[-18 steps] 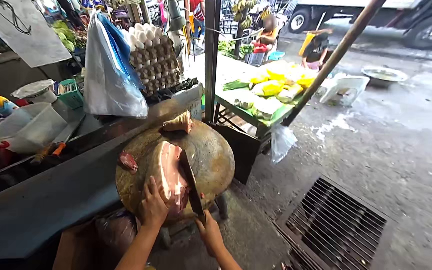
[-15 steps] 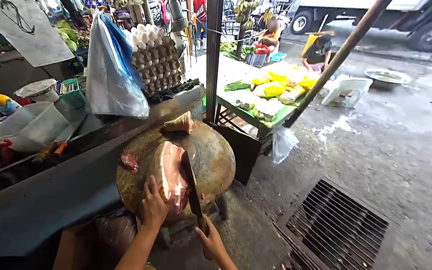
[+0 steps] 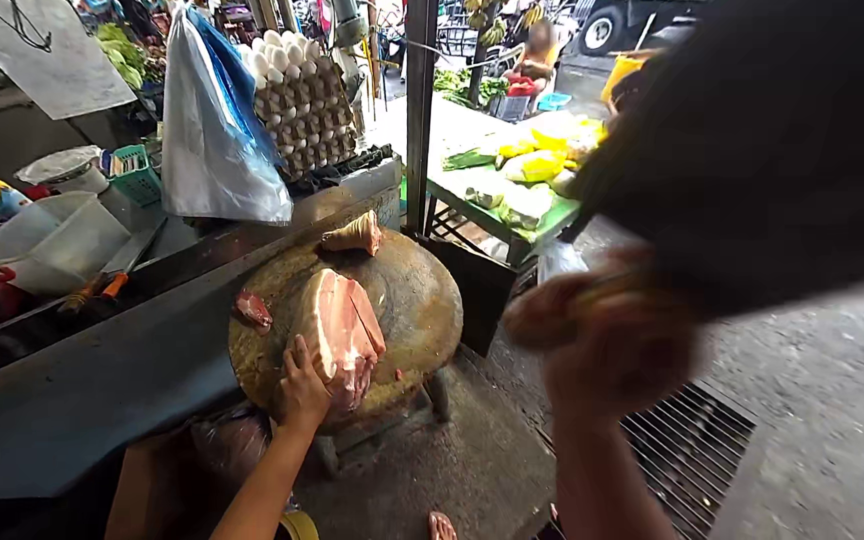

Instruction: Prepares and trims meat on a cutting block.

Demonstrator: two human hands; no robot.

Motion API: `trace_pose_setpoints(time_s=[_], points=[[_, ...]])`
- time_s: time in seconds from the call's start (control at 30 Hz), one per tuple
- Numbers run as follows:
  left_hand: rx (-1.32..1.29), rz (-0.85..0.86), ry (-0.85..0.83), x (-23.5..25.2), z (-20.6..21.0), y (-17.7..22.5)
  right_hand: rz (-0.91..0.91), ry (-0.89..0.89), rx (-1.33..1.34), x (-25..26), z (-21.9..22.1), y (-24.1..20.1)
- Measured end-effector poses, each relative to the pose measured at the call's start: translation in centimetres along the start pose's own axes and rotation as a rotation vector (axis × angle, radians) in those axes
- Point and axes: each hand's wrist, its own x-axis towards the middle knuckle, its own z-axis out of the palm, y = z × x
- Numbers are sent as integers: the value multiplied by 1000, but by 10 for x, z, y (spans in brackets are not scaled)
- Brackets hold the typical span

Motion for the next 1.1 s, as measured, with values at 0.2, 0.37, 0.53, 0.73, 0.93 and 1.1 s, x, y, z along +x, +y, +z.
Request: trace_pose_setpoints(time_s=[0.2,0.37,0.53,0.73,0.93,1.1], points=[[17,1,22,2,2,-1,122,79,-110,-54,22,50],[-86,-2,15,5,-4,-4,1367,-895,-500,-276,29,91],[-7,-30,2,1,1,-10,1410,-946,-526,-283,24,106],[-8,-41,-14,1,1,-10,1163,-752,-391,-213,-1,85],[-19,-25,4,-3,0,-10,104,-81,26,22,-1,4],[-2,-15,48,1,5,-11,-11,157,46,36,16,31]])
